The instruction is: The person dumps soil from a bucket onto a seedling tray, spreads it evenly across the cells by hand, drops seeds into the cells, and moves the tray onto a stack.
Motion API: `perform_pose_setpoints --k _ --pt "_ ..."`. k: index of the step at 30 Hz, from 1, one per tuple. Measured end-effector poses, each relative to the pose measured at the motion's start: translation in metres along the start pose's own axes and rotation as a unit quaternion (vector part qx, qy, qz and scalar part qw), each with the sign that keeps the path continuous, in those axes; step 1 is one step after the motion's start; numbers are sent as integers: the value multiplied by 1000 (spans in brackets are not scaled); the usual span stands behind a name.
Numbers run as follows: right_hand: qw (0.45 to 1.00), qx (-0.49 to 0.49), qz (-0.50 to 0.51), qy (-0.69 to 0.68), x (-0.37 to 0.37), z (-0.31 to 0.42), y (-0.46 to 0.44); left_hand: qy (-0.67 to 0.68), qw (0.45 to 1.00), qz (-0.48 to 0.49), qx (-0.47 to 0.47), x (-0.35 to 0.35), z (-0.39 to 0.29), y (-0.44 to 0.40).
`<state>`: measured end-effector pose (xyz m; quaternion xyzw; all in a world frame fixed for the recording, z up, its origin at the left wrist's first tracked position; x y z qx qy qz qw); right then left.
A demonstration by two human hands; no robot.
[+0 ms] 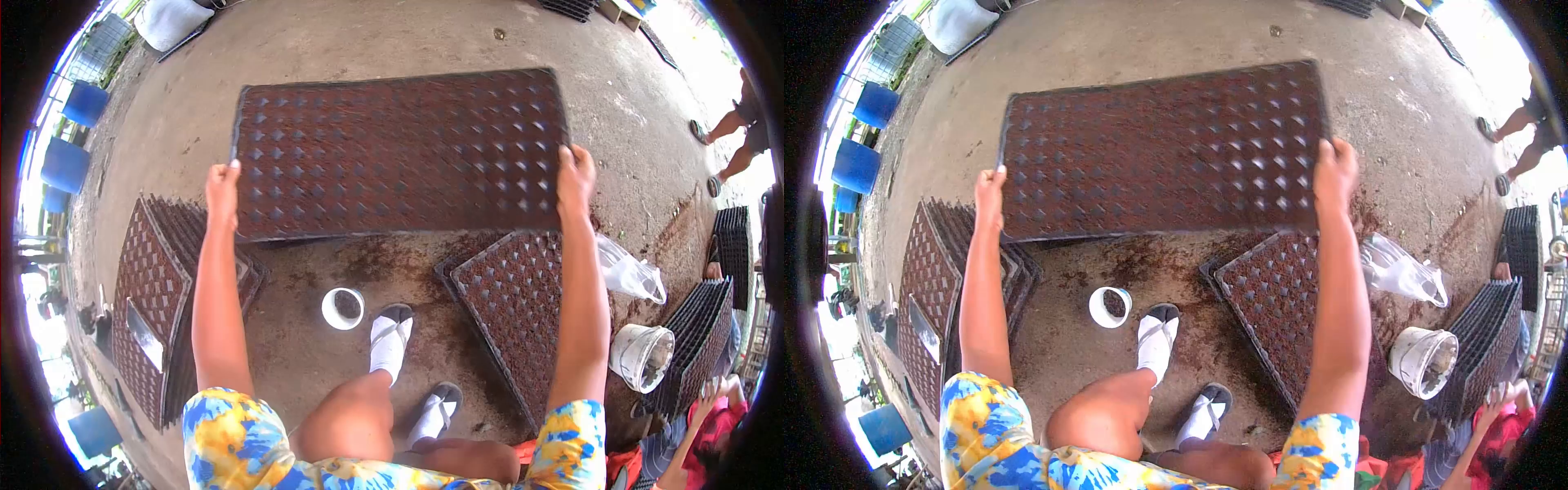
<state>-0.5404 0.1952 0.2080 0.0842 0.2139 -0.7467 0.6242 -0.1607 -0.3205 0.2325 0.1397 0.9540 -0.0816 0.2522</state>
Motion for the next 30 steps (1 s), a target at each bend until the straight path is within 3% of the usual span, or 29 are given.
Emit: perform_pose_setpoints --k 3,9,11,13,15,17,18,19,21,22,23,25,27,30 --pt "996 50 32 66 76 4 -6 -79 996 -40 -2 -12 16 -32" --pt "973 65 45 218 106 6 11 -170 985 -30 -20 -5 66 -59" --pt "972 73 135 180 106 -24 8 -171 978 73 -91 0 106 -79" --pt "982 66 164 64 87 -49 17 -114 963 139 -200 9 138 -84" --pt "979 -59 101 165 29 -46 50 -69 968 107 -218 21 122 -55" --pt "948 -184 64 253 -31 -54 116 -45 964 92 -245 21 185 -94" --pt "924 -221 73 304 -52 -65 158 -52 973 105 -197 25 163 -86" --pt "888 -212 160 374 -64 -73 201 -56 981 118 -147 28 135 -74" --pt "789 -74 452 408 -60 -43 261 -124 988 -50 77 28 89 -44" --pt "745 -104 536 382 -50 -40 280 -144 972 -69 173 33 52 -8" --pt "809 -234 436 317 -34 -85 318 -160 946 -90 267 36 14 37" --pt "823 -316 382 278 0 -82 307 -205 912 -6 355 46 -16 109" --pt "845 -293 331 302 26 -85 268 -190 882 85 423 51 -20 176" --pt "894 -163 235 344 12 -112 184 -191 871 202 405 47 3 249"
Point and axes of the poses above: each hand's wrist, its own y-axis away from the middle knuckle, its own x-axis out of the palm, z = x × y, the point moved 5 cm from there along -y, towards the middle knuckle, and after that the axes turned 6 degrees about -z, right-handed, at the moved point
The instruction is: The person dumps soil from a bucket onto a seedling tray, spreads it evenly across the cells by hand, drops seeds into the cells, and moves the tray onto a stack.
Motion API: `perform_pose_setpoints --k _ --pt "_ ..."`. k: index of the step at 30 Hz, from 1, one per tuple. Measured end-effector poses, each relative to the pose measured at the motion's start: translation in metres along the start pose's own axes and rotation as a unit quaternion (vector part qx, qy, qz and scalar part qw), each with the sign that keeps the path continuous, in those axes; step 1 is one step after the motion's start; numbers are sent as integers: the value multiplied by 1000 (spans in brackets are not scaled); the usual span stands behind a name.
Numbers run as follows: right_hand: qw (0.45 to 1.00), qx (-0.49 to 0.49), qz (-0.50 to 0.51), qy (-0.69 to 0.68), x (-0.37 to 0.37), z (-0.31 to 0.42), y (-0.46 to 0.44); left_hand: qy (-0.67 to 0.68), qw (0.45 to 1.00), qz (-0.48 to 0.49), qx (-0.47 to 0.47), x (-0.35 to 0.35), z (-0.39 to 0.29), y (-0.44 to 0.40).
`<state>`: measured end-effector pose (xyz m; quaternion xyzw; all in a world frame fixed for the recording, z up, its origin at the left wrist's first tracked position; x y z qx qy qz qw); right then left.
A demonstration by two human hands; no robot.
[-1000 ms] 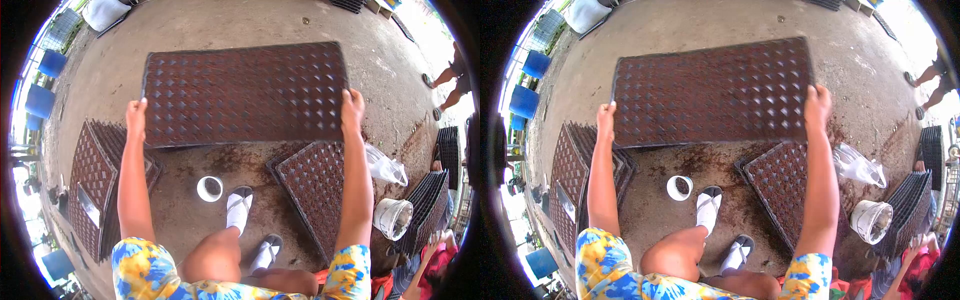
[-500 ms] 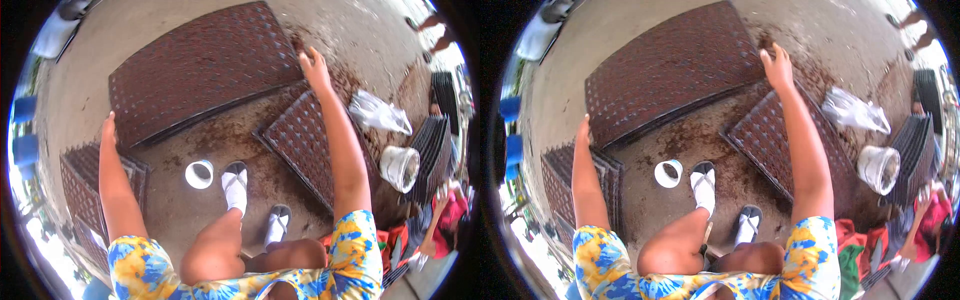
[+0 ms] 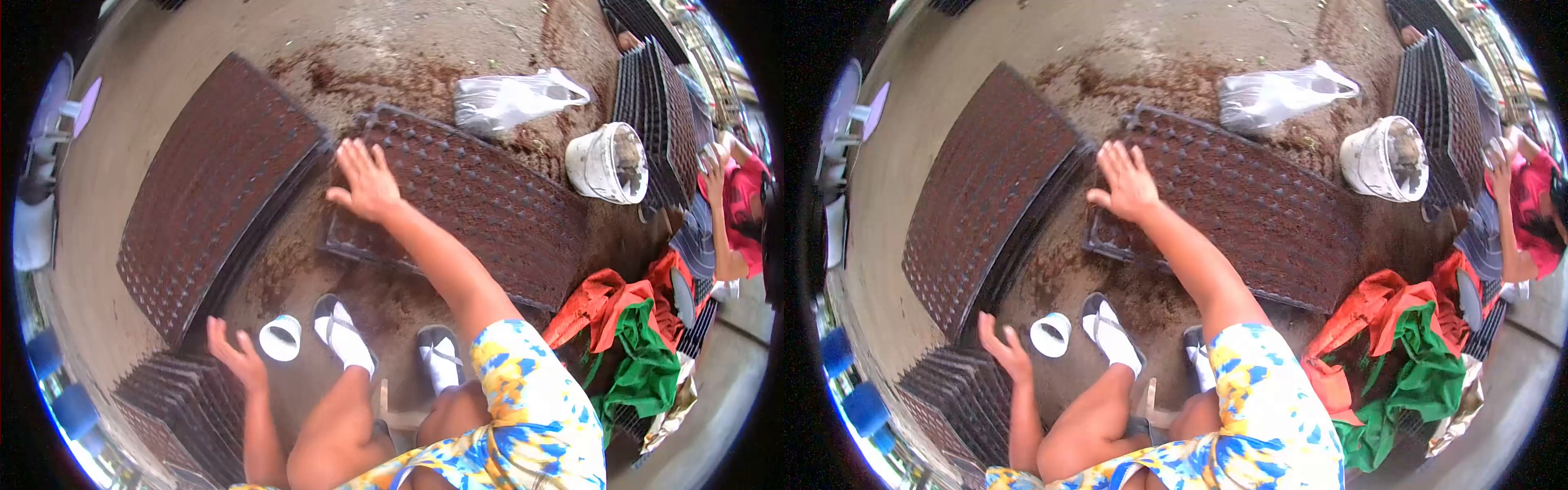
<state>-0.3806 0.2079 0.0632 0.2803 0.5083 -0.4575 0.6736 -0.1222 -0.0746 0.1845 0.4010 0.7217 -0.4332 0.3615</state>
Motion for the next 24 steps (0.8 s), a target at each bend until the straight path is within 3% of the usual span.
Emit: perform_pose_setpoints --k 4,7,9,10,11,13,15,16,18,19,21,24 --pt "971 220 -68 56 -52 -127 2 2 990 139 -38 40 5 70" --pt "946 301 -31 115 -84 -202 77 -61 987 142 -40 58 20 91" --pt "905 393 -1 161 -112 -240 150 -88 979 167 -72 62 27 99" --pt "883 452 39 122 -131 -259 190 -103 975 179 -87 64 31 101" --pt "851 464 -115 216 -119 -283 244 -81 976 180 -97 67 35 101" --pt "787 544 -199 215 -122 -284 294 -39 974 193 -112 71 45 105" --pt "841 482 -114 220 -113 -245 264 8 975 191 -116 75 50 106" --pt "868 388 -171 260 -96 -211 238 33 974 190 -118 76 50 104" --pt "939 299 -133 108 -78 -126 178 23 975 199 -100 75 48 102" --pt "963 266 -5 50 -74 -80 154 18 974 206 -89 74 46 99" --pt "988 120 -58 -76 -22 -27 152 -18 978 196 -72 73 42 97" --pt "986 153 -62 -25 -30 -37 193 -16 986 153 -57 72 33 92"
Point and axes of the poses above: each hand's wrist, its own y-axis away from the middle knuckle, its own x-axis out of the palm, z = x × y, the point moved 5 cm from there along -y, towards the middle knuckle, and after that the axes turned 6 degrees about -z, right-handed, at the moved point
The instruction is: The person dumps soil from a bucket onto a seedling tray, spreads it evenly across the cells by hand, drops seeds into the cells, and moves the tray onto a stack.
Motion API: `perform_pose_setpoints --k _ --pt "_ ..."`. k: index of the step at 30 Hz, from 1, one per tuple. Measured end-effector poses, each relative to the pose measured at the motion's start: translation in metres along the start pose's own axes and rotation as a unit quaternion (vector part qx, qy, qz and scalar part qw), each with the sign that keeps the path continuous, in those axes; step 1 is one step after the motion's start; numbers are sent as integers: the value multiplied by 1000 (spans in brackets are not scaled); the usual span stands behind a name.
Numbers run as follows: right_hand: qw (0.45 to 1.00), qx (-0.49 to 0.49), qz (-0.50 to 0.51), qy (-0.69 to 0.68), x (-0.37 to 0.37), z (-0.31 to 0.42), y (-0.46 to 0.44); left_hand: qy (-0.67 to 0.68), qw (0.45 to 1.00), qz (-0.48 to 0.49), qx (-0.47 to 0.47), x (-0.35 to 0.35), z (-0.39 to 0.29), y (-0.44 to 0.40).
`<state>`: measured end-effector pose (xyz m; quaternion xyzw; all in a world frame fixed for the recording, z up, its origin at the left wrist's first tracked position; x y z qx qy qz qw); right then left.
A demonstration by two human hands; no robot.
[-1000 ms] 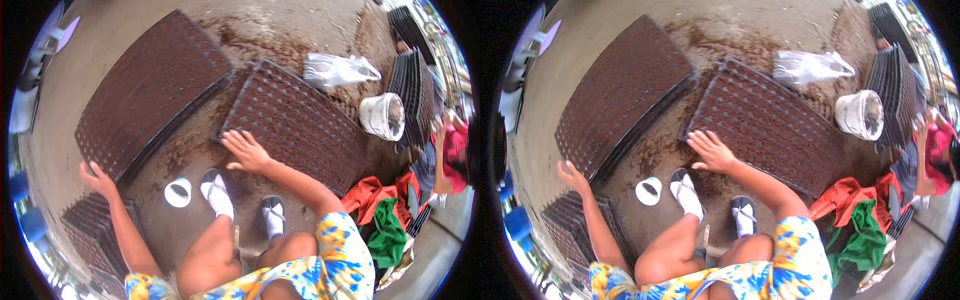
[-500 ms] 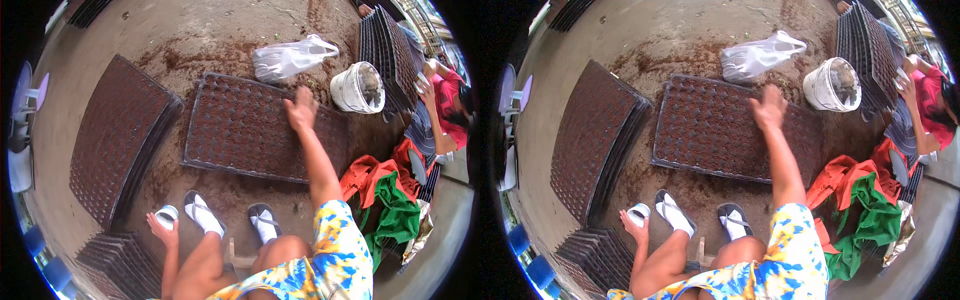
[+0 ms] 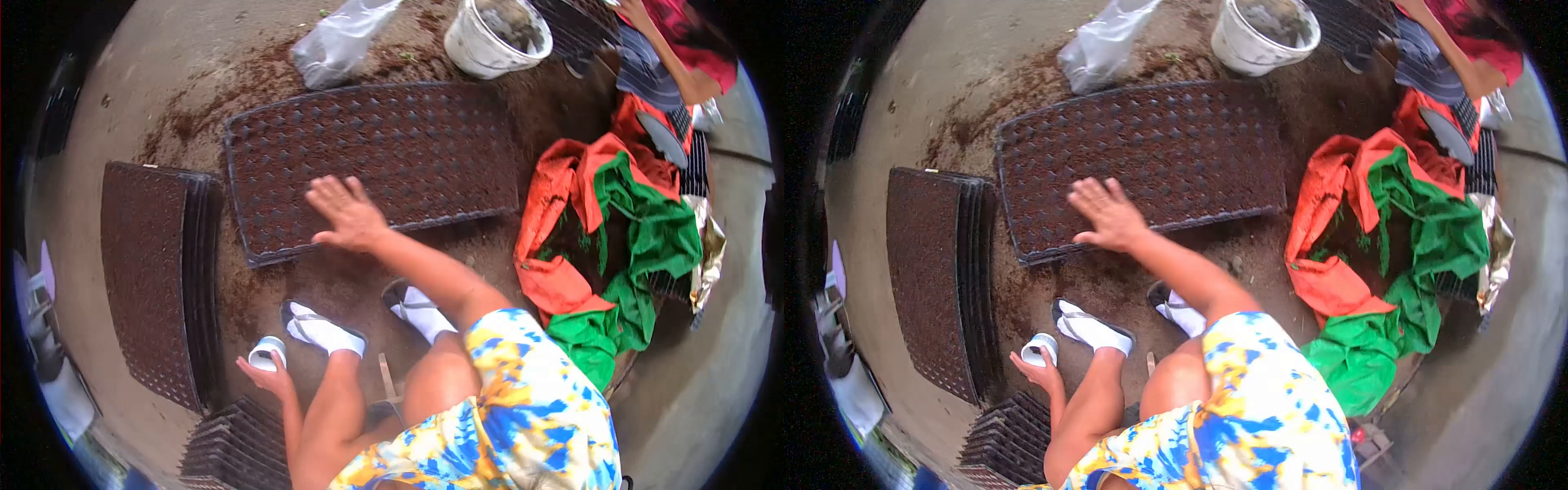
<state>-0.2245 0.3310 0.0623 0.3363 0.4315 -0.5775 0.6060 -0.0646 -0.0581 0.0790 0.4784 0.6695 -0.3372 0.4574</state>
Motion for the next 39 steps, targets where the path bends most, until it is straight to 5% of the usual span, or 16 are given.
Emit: perform_pose_setpoints --k 3,7,9,13,18,21,25,31,39 --pt "988 130 -35 69 -62 -89 72 39 994 -63 82 -7 -47 -21" --pt "889 346 -152 260 -132 -186 204 92 978 -65 176 -3 -112 -67" --pt "906 325 -207 173 -150 -179 241 131 974 -18 183 10 -134 -99" --pt "950 307 33 45 -103 -139 291 139 977 59 149 57 -156 -158" --pt "912 403 77 0 -79 -112 296 200 974 107 -4 100 -150 -183" --pt "911 400 91 -31 -78 -111 298 244 964 106 11 126 -132 -192" --pt "912 397 24 -103 -88 -126 288 257 945 163 -121 98 -169 -179" --pt "908 367 -124 -162 -139 -150 230 304 940 112 -107 99 -162 -177" --pt "925 319 -156 -136 -178 -197 162 275 948 115 -114 106 -124 -168"
Point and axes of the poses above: each hand's wrist, its own y-axis away from the middle knuckle, its own x-axis out of the palm, z = x × y, the point moved 5 cm from there along -y, towards the middle knuckle, and after that the axes turned 6 degrees about -z, right-handed, at the moved point
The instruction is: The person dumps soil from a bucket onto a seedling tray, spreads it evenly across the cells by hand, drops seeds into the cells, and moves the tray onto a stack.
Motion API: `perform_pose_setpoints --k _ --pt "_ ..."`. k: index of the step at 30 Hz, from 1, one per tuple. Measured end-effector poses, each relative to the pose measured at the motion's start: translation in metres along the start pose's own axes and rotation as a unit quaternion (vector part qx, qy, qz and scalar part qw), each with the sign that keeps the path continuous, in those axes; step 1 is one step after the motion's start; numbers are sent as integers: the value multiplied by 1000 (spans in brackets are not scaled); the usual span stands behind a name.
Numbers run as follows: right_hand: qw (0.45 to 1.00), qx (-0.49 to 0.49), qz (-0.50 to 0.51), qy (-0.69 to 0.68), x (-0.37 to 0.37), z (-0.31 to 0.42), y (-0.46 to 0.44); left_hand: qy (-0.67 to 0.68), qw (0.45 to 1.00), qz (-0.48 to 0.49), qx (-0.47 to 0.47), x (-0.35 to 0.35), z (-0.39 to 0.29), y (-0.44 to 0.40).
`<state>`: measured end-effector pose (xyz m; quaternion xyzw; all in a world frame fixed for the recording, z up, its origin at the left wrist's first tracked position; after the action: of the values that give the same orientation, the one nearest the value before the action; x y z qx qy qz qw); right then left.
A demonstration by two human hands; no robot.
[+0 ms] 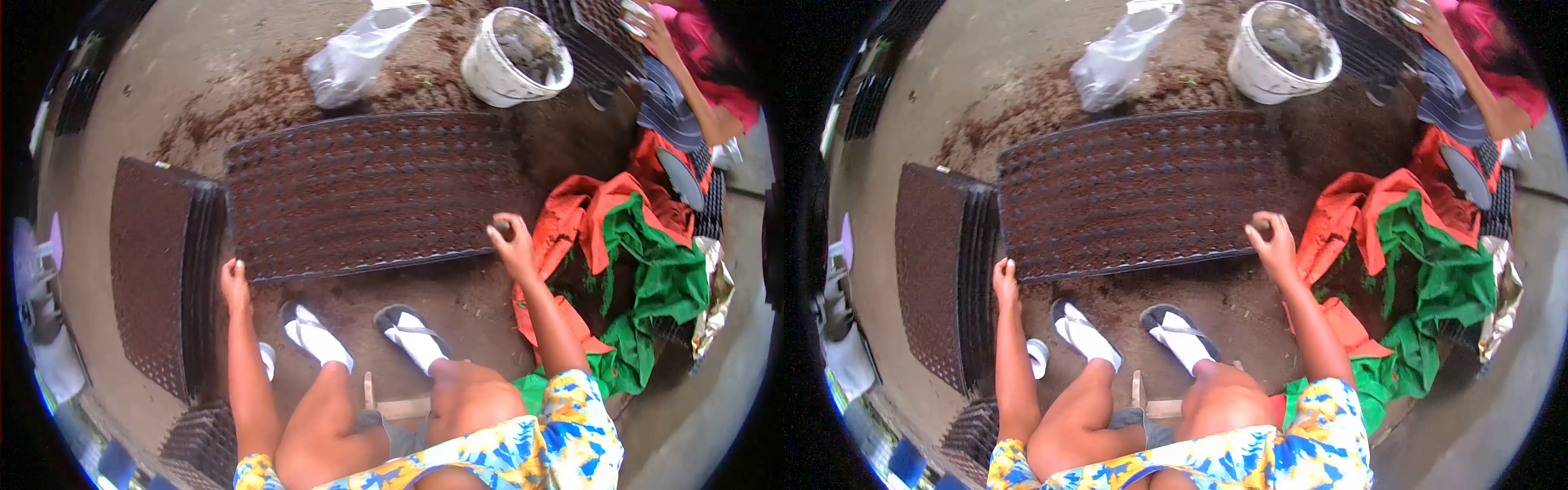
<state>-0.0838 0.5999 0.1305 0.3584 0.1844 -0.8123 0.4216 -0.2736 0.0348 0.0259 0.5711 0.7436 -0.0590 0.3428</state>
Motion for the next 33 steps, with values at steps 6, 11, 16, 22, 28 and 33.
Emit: perform_pose_setpoints --k 6,11,16,22,28,33 --pt "885 246 51 -393 -5 -3 -60 20 998 29 -43 6 14 -4" --pt "798 270 102 -530 0 10 -61 61 994 56 -71 3 16 0" --pt "781 278 100 -550 9 10 -64 40 996 64 -56 0 19 -2" --pt "944 186 -15 -273 4 -33 -127 22 997 63 -42 -3 9 4" --pt "985 23 -165 51 11 -19 -185 21 996 75 -45 -5 12 2" --pt "974 -33 -141 173 39 -17 -193 16 996 79 -50 -6 5 5"
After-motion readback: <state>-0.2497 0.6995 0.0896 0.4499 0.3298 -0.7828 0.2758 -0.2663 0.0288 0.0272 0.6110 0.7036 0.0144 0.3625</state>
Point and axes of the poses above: each hand's wrist, its own y-axis away from the middle knuckle, its own x-axis out of the palm, z = x × y, the point moved 5 cm from there along -y, towards the middle knuckle, and after that the axes turned 6 degrees about -z, right-handed, at the moved point
